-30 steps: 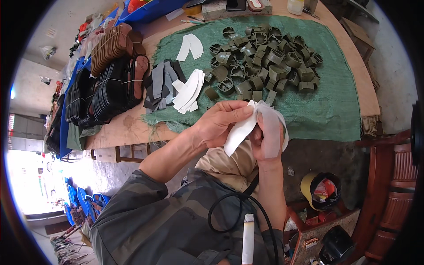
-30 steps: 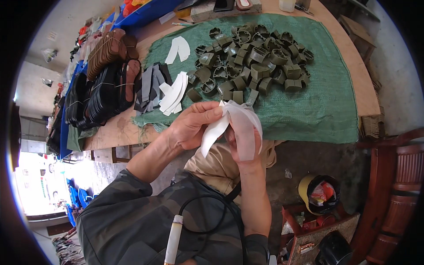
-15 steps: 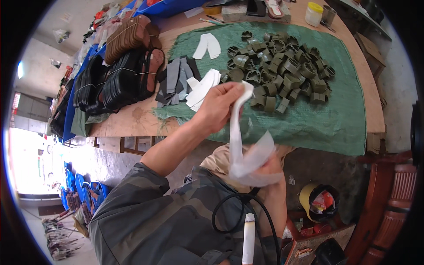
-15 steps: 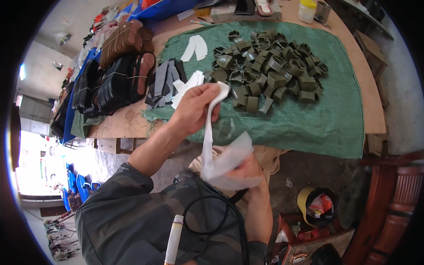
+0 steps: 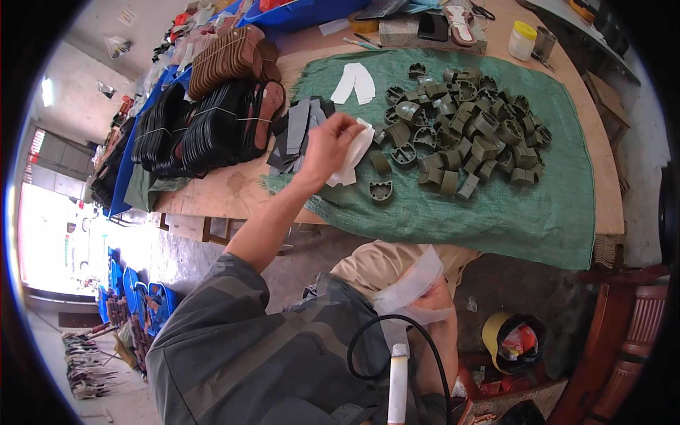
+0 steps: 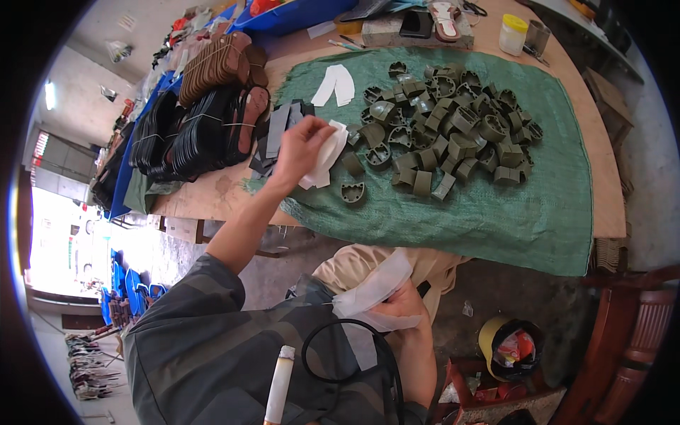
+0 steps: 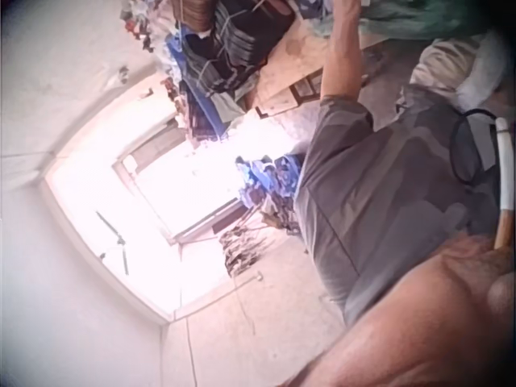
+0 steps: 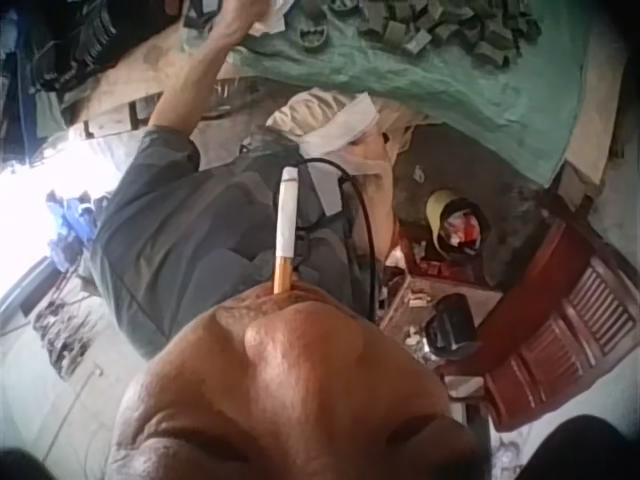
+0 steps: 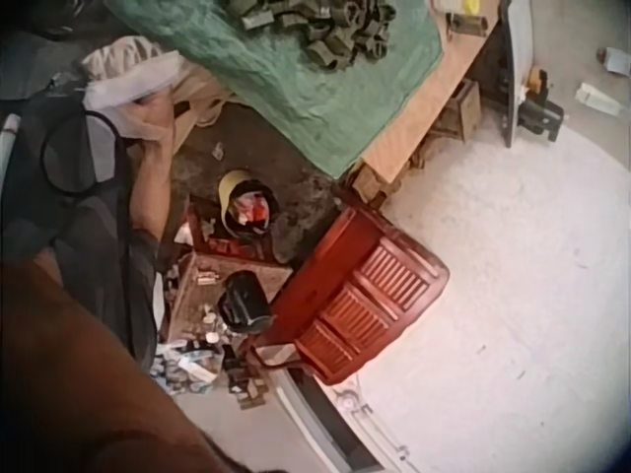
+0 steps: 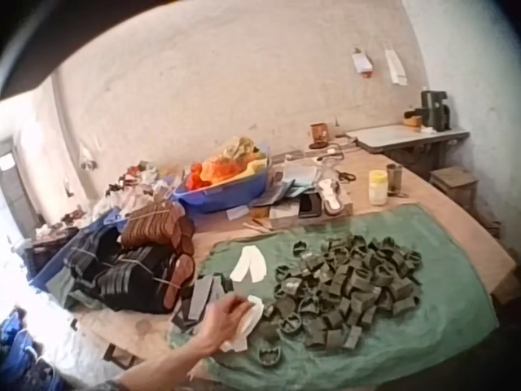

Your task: The person peels backing liners from adhesive tape strips by hand and with a pin, lays the peeled strips on the table, and throws the accumulated waste liners into a trash bin.

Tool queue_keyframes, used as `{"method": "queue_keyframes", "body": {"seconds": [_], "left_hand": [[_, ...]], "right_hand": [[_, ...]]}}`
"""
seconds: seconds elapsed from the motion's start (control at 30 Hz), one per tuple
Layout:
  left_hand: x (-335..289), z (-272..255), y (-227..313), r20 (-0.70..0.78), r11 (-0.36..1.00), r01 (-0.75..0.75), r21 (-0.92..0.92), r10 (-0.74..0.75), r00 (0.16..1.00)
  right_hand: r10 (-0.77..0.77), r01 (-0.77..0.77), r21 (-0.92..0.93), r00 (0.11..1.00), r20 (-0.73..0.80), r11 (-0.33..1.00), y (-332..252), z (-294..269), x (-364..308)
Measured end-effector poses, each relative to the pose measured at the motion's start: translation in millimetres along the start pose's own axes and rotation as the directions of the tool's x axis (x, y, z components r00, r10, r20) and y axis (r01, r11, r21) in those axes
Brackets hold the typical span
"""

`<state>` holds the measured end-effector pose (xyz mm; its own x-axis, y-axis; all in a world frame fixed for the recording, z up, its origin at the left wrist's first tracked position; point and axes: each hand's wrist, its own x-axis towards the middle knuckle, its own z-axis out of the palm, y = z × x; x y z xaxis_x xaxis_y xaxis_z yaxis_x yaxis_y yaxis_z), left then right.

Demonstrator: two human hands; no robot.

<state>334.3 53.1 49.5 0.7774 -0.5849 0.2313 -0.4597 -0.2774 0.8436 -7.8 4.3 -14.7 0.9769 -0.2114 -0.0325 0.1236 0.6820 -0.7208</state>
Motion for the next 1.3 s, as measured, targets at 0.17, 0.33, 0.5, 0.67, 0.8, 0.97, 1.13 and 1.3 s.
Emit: {"method": "queue_keyframes", "body": {"seconds": [0.17, 0.33, 0.5, 0.67, 0.8, 0.97, 1.13, 1.3], "left_hand": [[-7.1, -7.8, -4.4, 0.047, 0.825, -0.346, 0.447, 0.365, 0.930], [22.6, -15.3, -1.9, 0.128, 0.777, -0.415, 0.473, 0.406, 0.905], [135.5, -12.6, -36.5, -0.055, 0.865, -0.046, 0.499, 0.084, 0.995], [191.6, 17.9, -28.9, -0.052, 0.739, 0.417, 0.529, -0.463, 0.885], [204.5, 38.7, -37.6, -0.063, 0.727, 0.322, 0.607, -0.360, 0.931], [231.0, 14.1, -76.4, -0.128, 0.716, 0.310, 0.626, -0.299, 0.946], [180.0, 33.7, -27.0, -0.024, 0.974, 0.177, -0.144, -0.183, 0.983], [92.9, 9.8, 46.5, 0.229, 0.798, 0.229, -0.558, -0.118, 0.966]], "right_hand": [[0.008, -0.008, 0.003, 0.994, -0.113, 1.000, -3.2, 7.8, 3.3], [-0.039, 0.043, 0.016, 0.984, -0.174, 0.999, -5.1, -1.1, -0.3], [-0.093, 0.087, -0.060, 0.990, -0.105, 0.994, 0.1, -13.1, 7.5], [-0.116, 0.112, -0.030, 0.977, -0.179, 0.993, -7.2, 1.6, 5.6], [-0.117, 0.113, -0.031, 0.960, -0.253, 0.993, -11.3, 7.9, 2.5], [-0.138, 0.124, -0.104, 0.980, -0.144, 0.987, -3.6, -2.3, 8.7], [-0.300, 0.266, -0.162, 0.922, -0.247, 0.950, -4.4, -8.1, 5.8], [-0.343, 0.304, -0.158, 0.848, -0.405, 0.939, -17.6, 0.6, 24.7]]}}
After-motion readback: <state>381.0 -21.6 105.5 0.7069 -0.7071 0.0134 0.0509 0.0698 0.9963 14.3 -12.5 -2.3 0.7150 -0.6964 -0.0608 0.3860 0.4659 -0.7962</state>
